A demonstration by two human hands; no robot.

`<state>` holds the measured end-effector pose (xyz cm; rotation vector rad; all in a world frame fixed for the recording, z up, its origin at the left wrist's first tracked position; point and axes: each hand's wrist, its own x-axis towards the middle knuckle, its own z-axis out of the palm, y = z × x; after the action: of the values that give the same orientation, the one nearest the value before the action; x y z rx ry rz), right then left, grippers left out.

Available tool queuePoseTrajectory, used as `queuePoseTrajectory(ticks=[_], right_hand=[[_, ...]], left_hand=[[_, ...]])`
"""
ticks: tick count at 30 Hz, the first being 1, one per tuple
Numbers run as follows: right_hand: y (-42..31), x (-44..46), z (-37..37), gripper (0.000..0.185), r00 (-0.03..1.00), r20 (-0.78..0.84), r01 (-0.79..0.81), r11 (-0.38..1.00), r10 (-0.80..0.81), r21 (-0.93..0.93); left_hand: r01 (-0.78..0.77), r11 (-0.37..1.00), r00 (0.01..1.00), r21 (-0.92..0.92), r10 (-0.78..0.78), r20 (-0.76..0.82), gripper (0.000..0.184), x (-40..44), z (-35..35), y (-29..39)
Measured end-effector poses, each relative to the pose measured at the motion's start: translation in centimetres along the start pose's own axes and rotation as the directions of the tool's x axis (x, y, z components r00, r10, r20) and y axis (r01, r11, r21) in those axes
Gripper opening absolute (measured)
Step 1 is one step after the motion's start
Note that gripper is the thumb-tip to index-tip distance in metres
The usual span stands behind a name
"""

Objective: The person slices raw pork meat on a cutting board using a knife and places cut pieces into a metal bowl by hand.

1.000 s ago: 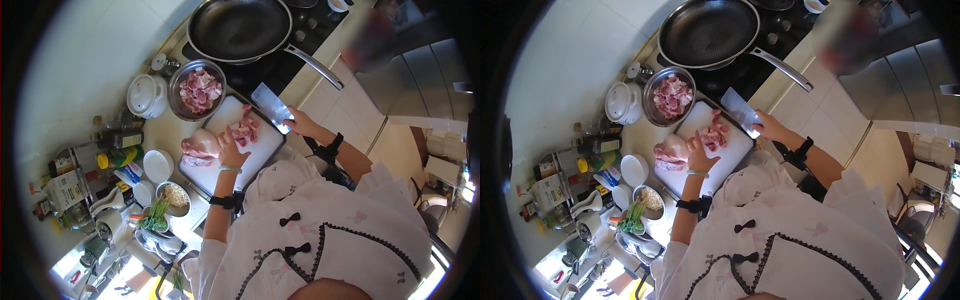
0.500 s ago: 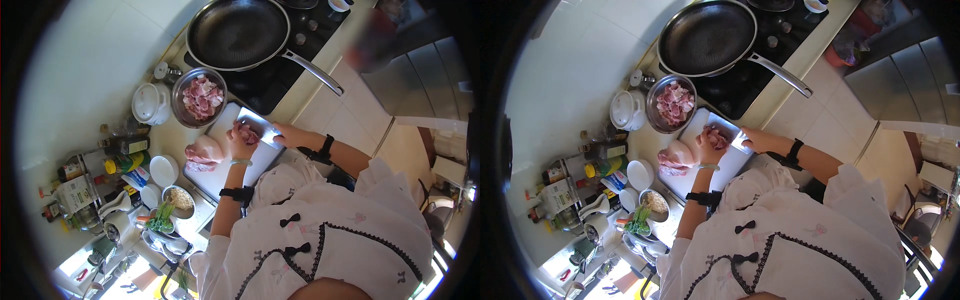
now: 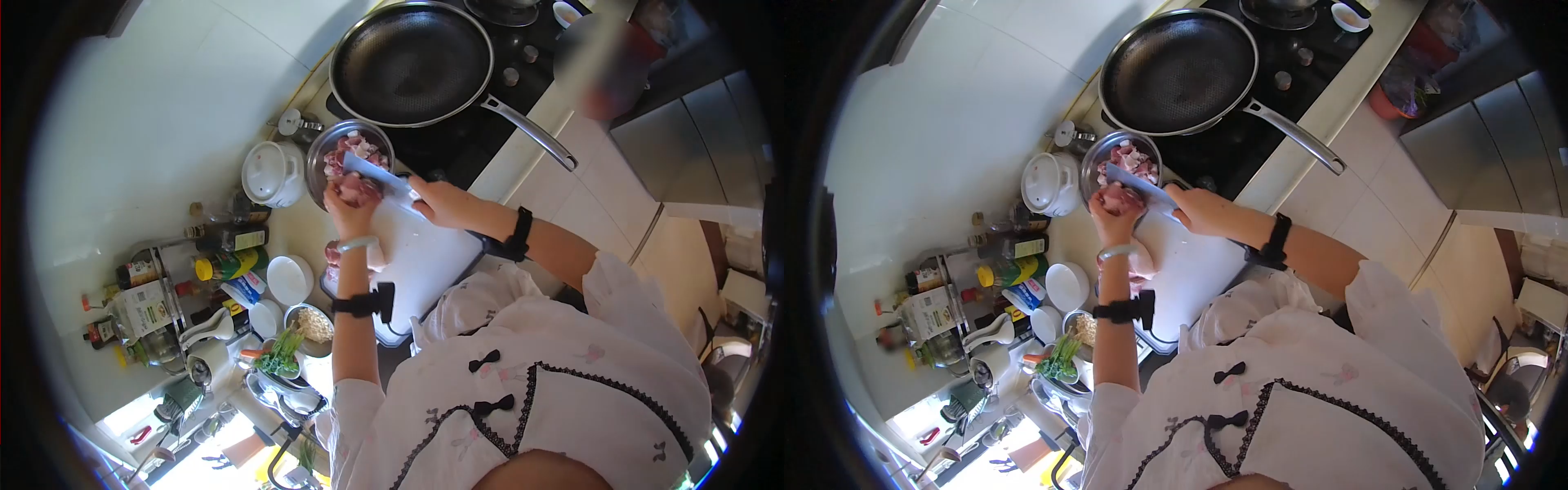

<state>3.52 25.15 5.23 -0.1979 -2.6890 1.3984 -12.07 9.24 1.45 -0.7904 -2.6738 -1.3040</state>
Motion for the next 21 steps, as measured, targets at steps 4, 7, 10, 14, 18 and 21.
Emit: queuePoseTrajectory(ticks=[4,7,10,14,18,21], right_hand=[[0.5,1.4,-1.9,0.028,0.998,-0.051,-0.051,0.997,0.048,-0.052],[1.7,-0.2,-3.2,0.028,0.995,-0.073,-0.069,0.996,0.065,-0.064],[3.2,-2.7,-3.6,0.034,0.988,-0.054,-0.148,0.987,0.144,-0.069],[3.2,-6.3,-4.1,0.033,0.982,-0.022,-0.189,0.981,0.188,-0.04],[2.7,-8.2,-3.6,0.033,0.975,0.002,-0.221,0.975,0.221,-0.013],[2.8,-8.7,-2.5,0.031,0.975,0.021,-0.221,0.973,0.22,0.058]], left_hand=[[0.151,0.987,0.981,-0.062,-0.142,0.132,0.087,4.0,-0.7,-1.2],[0.117,0.989,0.981,0.094,-0.13,0.144,0.091,4.0,-2.0,-2.5],[0.358,0.875,0.929,-0.325,-0.299,0.218,0.064,2.0,-5.2,-4.1],[0.419,0.904,0.858,-0.091,-0.361,0.366,0.061,-1.4,-10.0,-6.8],[0.233,0.948,0.765,0.217,-0.316,0.561,0.067,-5.1,-11.3,-9.3],[0.355,0.935,0.753,-0.001,-0.285,0.593,0.087,-7.3,-10.7,-10.1]])
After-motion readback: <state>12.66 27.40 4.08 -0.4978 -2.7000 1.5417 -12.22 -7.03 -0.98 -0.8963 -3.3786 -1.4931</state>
